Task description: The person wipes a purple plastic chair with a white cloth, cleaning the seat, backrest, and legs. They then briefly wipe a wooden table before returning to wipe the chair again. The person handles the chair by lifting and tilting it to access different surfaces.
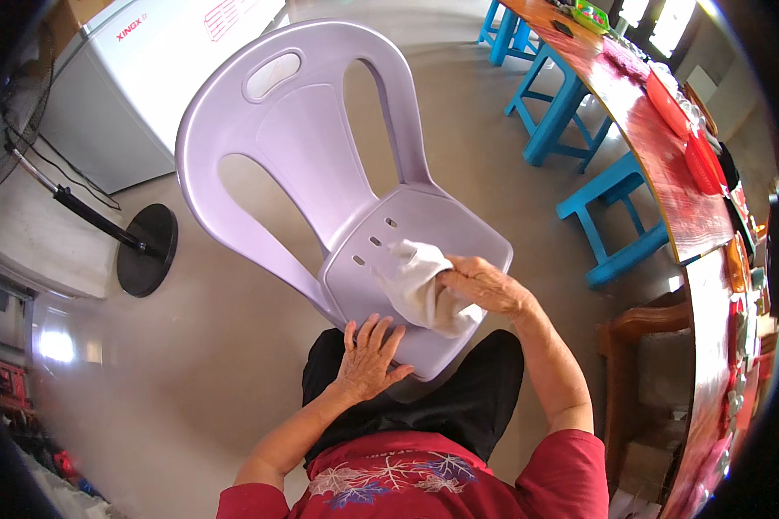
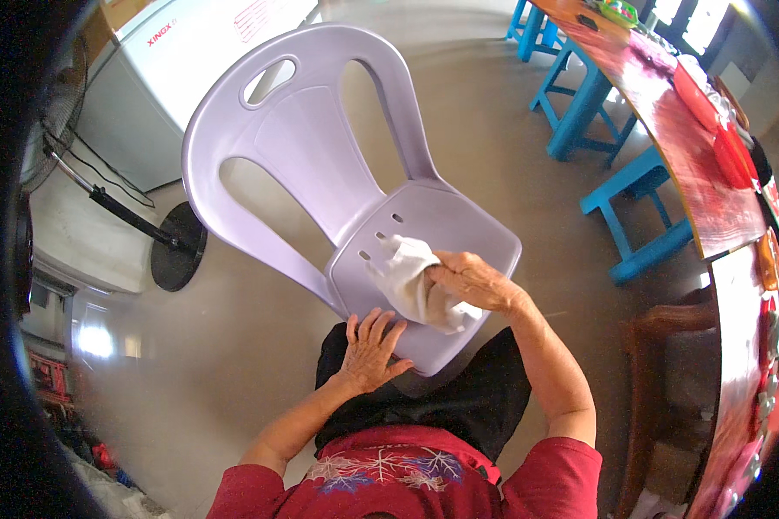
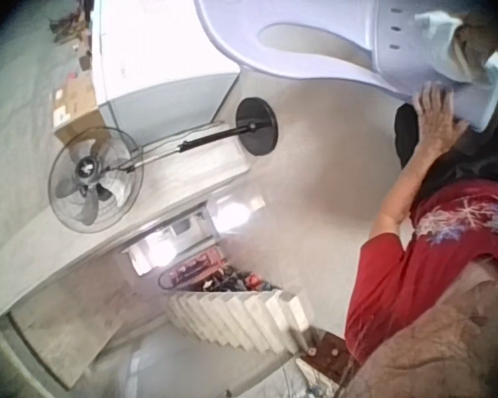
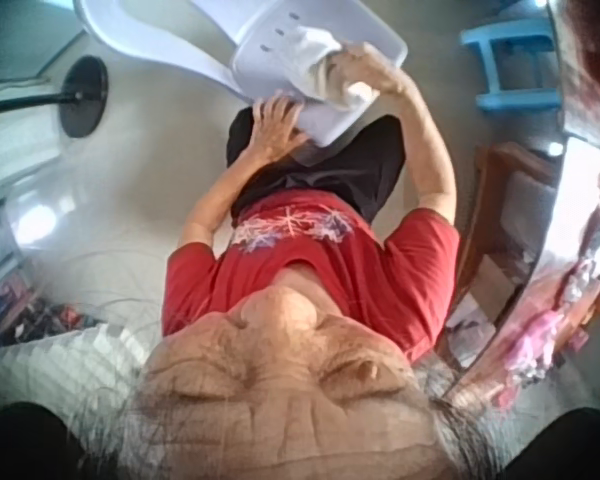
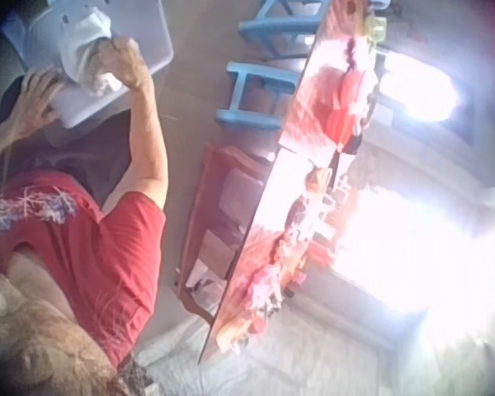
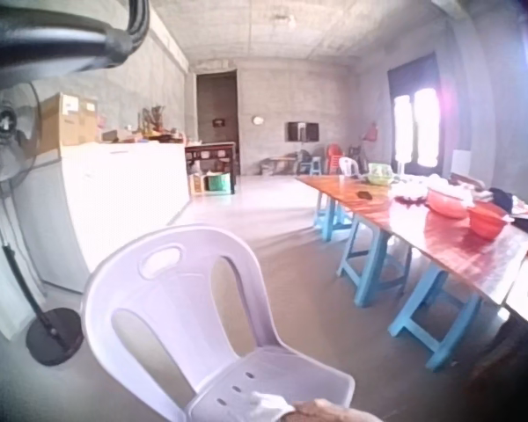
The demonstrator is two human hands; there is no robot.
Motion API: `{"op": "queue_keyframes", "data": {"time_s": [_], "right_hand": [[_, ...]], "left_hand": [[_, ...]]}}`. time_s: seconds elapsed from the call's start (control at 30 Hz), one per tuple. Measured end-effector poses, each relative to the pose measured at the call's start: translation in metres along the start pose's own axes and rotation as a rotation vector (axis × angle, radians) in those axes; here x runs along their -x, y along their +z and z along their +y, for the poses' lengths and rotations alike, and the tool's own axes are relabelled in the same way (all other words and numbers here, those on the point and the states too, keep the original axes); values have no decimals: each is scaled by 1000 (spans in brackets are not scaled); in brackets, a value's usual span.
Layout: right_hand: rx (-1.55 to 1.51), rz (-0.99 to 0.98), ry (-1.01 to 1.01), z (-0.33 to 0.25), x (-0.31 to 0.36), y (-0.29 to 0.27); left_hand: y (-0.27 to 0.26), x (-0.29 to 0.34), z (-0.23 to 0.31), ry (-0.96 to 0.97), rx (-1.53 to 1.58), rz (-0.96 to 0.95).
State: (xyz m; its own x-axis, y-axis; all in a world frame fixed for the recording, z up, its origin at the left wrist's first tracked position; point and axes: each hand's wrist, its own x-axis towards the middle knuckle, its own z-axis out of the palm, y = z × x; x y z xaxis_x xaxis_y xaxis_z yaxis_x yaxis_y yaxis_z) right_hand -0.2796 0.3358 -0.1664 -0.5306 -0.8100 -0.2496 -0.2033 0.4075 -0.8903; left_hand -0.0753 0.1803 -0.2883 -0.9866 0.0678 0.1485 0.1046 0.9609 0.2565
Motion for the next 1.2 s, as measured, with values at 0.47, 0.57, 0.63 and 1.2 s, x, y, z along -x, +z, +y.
{"op": "queue_keyframes", "data": {"time_s": [0.47,0.57,0.63,1.2], "right_hand": [[82,-1,-133,14,7,29],[694,383,-171,26,11,57],[804,389,-142,41,12,80],[915,499,27,96,-115,32]], "left_hand": [[4,-1,-1,-19,-15,-62],[7,0,0,-32,16,-54],[7,0,0,-20,-11,-57],[5,-4,1,21,41,21]]}}
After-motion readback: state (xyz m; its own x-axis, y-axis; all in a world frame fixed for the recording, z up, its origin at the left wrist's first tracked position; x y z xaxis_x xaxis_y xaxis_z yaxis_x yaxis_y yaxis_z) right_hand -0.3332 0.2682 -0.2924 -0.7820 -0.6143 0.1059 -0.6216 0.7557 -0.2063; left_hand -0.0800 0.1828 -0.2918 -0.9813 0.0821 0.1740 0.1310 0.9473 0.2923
